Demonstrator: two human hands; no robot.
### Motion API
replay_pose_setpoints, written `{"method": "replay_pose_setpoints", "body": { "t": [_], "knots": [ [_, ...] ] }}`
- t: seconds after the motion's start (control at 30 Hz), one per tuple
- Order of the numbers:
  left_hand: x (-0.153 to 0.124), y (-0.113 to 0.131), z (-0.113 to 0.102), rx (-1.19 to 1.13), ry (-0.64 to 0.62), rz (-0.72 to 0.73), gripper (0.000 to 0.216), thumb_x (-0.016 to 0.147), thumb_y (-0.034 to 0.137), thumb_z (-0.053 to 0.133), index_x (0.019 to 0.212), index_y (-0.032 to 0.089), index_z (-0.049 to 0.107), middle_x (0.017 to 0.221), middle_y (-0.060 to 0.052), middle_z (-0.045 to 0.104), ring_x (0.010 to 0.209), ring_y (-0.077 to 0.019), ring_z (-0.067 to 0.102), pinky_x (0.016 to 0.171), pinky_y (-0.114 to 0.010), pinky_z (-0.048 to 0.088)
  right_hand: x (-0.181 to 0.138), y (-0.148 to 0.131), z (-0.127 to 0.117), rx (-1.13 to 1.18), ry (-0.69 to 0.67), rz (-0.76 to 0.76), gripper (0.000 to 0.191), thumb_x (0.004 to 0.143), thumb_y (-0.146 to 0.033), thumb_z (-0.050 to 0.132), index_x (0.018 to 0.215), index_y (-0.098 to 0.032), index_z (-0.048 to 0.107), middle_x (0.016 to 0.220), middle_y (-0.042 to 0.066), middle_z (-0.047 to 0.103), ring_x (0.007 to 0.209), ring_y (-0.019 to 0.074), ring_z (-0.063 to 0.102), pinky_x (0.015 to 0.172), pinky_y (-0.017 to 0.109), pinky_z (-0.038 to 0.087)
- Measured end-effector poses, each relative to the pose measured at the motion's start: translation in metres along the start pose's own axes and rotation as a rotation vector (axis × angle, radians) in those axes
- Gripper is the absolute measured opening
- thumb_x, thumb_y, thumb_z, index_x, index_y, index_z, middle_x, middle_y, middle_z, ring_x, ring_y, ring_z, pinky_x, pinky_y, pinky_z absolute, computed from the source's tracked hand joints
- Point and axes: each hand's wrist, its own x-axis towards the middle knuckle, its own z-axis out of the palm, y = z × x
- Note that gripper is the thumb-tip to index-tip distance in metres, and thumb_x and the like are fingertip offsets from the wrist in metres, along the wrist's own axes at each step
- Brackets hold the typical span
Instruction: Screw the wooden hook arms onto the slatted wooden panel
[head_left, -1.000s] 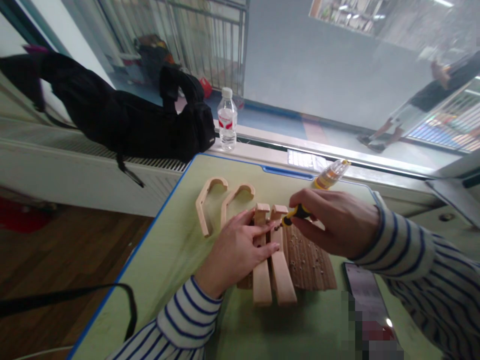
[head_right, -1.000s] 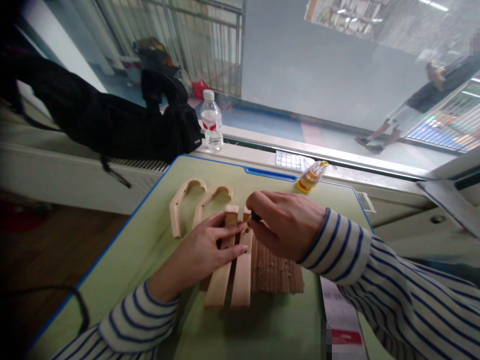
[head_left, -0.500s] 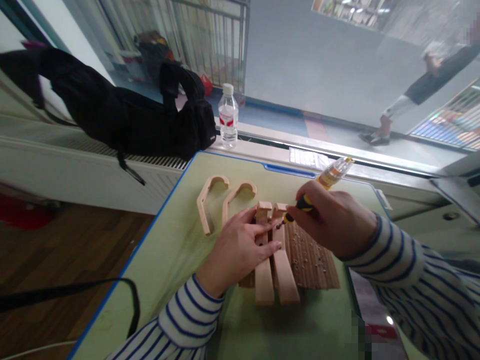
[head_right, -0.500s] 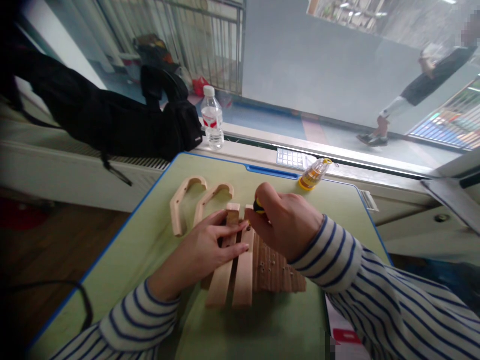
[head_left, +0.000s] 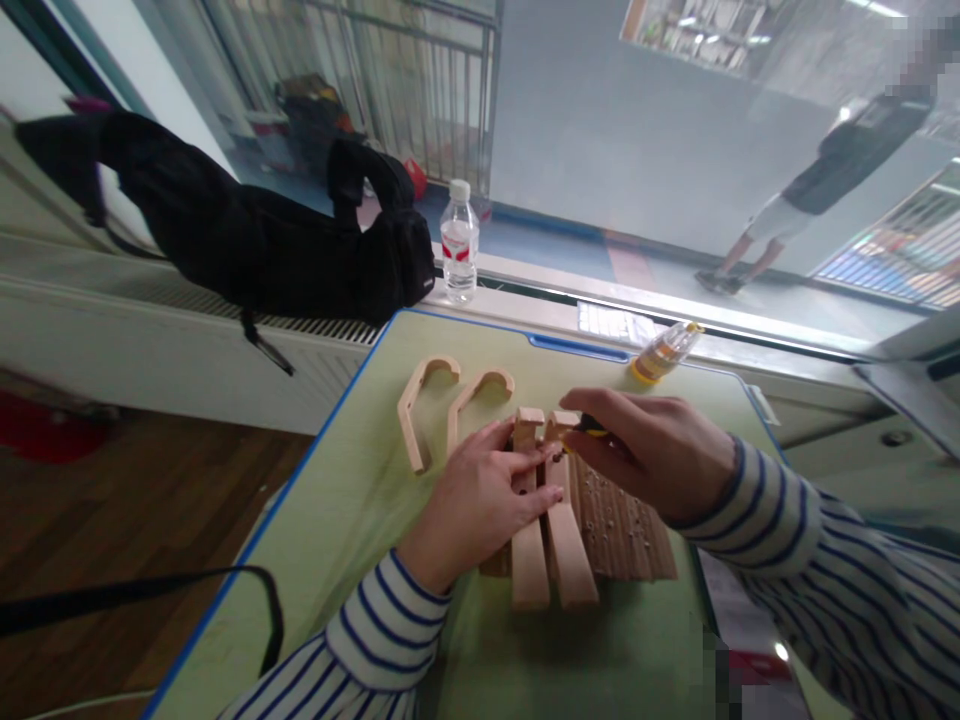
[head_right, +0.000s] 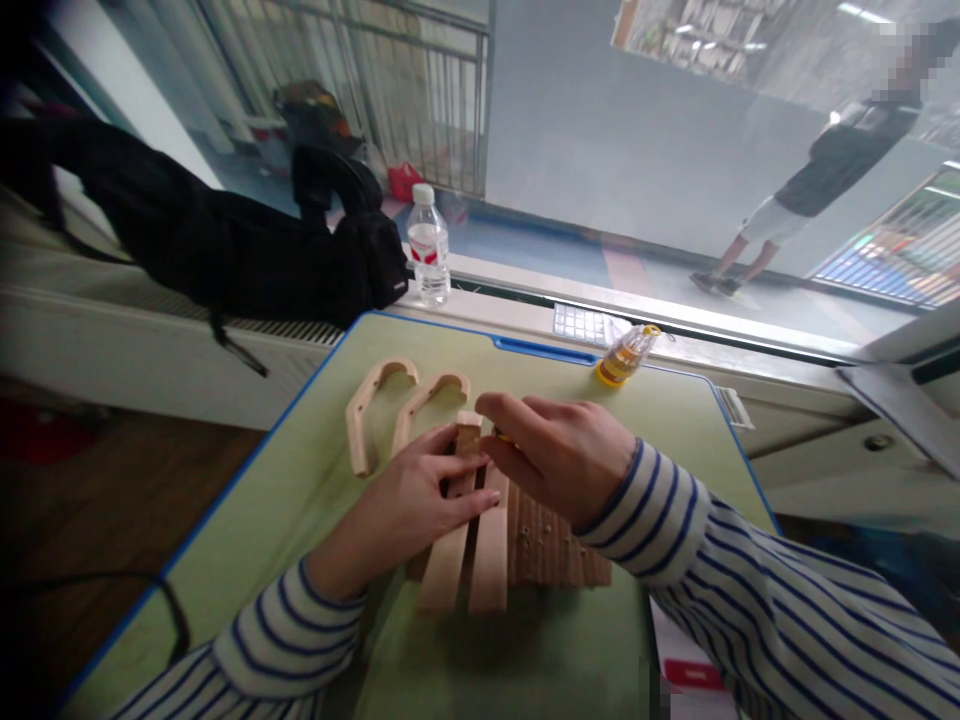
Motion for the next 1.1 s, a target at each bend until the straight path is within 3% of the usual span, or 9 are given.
{"method": "replay_pose_setpoints", "body": {
  "t": [0.13, 0.23, 0.43, 0.7, 1.1],
  "knots": [
    [0.001, -0.001, 0.000, 0.001, -0.018, -0.007, 0.046, 0.078, 0.052, 0.059, 0.118, 0.029, 0.062, 0.136, -0.004, 0.047, 0.128, -0.0280, 0.039, 0.109, -0.042, 0.029, 0.000, 0.003, -0.015, -0.035, -0.128, 0.013, 0.037, 0.086, -0.031, 0.046, 0.119, -0.014, 0.044, 0.083, 0.004, 0.064, 0.059, 0.0120, 0.056, 0.052, 0.025, 0.038],
    [0.001, -0.002, -0.001, -0.011, -0.030, -0.013, 0.048, 0.078, 0.053, 0.059, 0.119, 0.029, 0.061, 0.138, -0.004, 0.046, 0.130, -0.0280, 0.037, 0.110, -0.043, 0.028, 0.002, 0.005, -0.024, -0.108, -0.158, -0.046, 0.033, 0.087, -0.026, 0.042, 0.117, -0.015, 0.047, 0.092, 0.008, 0.063, 0.071, 0.0160, 0.058, 0.056, 0.027, 0.040],
    [0.000, 0.000, -0.002, -0.035, -0.031, -0.014, 0.046, 0.078, 0.052, 0.059, 0.117, 0.029, 0.062, 0.138, -0.005, 0.046, 0.128, -0.0278, 0.040, 0.110, -0.043, 0.029, 0.005, 0.007, -0.028, -0.049, -0.226, -0.075, 0.024, 0.089, -0.023, 0.037, 0.105, -0.014, 0.052, 0.083, 0.006, 0.058, 0.069, 0.0142, 0.053, 0.058, 0.027, 0.038],
    [0.001, 0.000, -0.002, -0.075, -0.022, -0.010, 0.045, 0.077, 0.049, 0.062, 0.116, 0.027, 0.063, 0.137, -0.004, 0.048, 0.126, -0.0284, 0.043, 0.108, -0.043, 0.033, 0.003, 0.008, -0.023, -0.077, -0.122, -0.031, 0.023, 0.090, -0.031, 0.039, 0.093, -0.014, 0.054, 0.071, 0.004, 0.060, 0.055, 0.0104, 0.048, 0.049, 0.024, 0.031],
    [0.000, -0.001, -0.001, -0.057, -0.019, -0.013, 0.046, 0.077, 0.049, 0.062, 0.117, 0.027, 0.062, 0.136, -0.005, 0.048, 0.126, -0.0284, 0.042, 0.109, -0.044, 0.029, 0.010, -0.001, -0.013, -0.159, -0.035, 0.130, 0.025, 0.084, -0.040, 0.047, 0.080, -0.017, 0.055, 0.051, -0.003, 0.048, 0.043, 0.0086, 0.039, 0.044, 0.023, 0.025]
  ]
}}
